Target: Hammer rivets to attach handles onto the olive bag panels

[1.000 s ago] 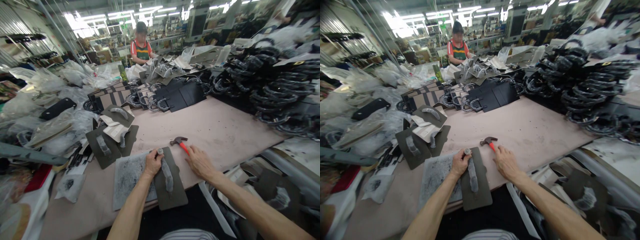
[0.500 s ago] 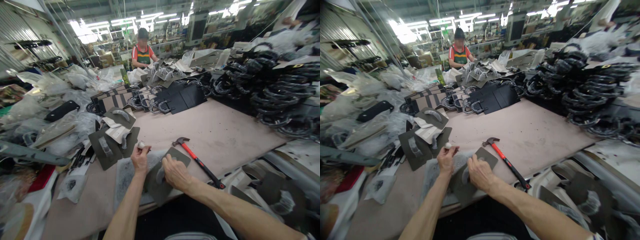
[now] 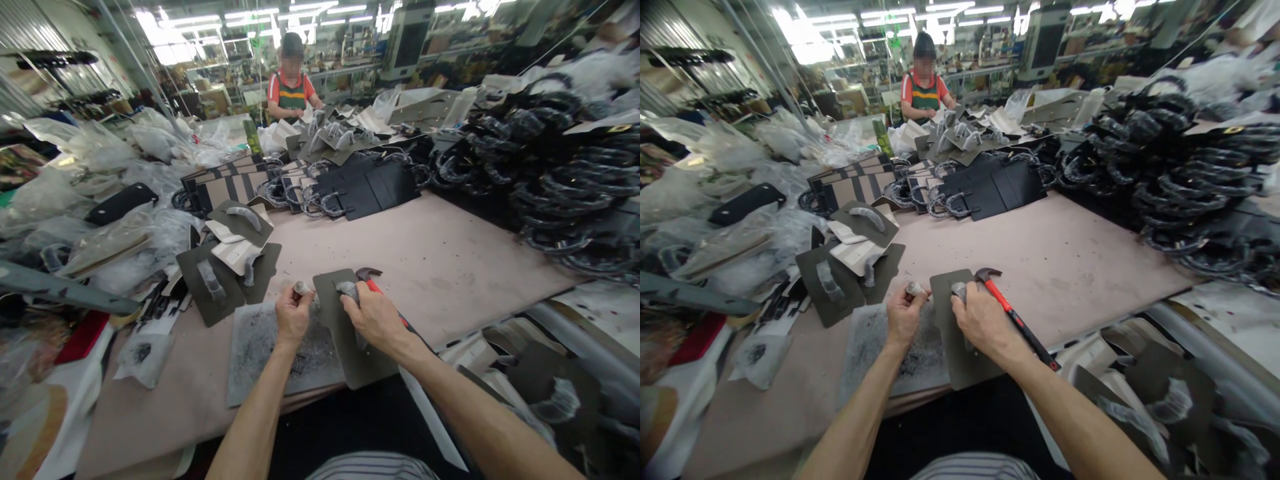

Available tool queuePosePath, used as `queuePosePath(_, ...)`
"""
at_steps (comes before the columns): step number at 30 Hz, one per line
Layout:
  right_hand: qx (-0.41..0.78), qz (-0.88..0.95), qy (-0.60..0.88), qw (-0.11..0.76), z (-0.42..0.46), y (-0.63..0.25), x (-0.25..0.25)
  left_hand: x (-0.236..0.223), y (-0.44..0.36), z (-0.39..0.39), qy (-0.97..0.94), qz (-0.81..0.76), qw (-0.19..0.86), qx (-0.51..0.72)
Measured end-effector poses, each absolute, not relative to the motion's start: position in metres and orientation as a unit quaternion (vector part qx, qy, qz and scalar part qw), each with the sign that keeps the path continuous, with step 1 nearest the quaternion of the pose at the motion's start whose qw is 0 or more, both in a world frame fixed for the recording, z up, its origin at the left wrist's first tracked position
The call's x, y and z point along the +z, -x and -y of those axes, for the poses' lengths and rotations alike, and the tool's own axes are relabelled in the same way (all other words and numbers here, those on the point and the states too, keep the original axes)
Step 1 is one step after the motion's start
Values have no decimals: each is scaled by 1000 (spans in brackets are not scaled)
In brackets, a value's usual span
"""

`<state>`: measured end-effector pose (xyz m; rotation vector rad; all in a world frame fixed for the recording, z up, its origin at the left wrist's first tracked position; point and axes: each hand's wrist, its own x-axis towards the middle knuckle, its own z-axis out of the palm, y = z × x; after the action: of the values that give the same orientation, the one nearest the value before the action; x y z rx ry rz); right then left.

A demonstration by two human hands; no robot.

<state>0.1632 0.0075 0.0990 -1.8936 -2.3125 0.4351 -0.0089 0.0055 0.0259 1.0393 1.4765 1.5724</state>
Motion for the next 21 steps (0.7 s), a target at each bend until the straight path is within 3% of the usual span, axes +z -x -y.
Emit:
queuePosePath(3, 197, 763, 609, 88, -2, -166, 93, 31, 9, -8, -421, -590, 313, 614)
queuePosePath(8, 280, 755, 591, 44, 32, -145, 48, 32, 7, -13, -513, -624, 238, 540)
queuePosePath(12, 329, 737, 588, 57, 42, -140, 38, 9, -2, -15, -488, -590, 341, 545)
queuePosePath(15, 368, 748, 541, 115, 37, -161, 46, -7, -4, -15, -448, -579, 397, 554)
queuePosePath(21, 270, 784, 498, 256, 15, -214, 54, -13, 0, -16, -448, -566, 423, 547)
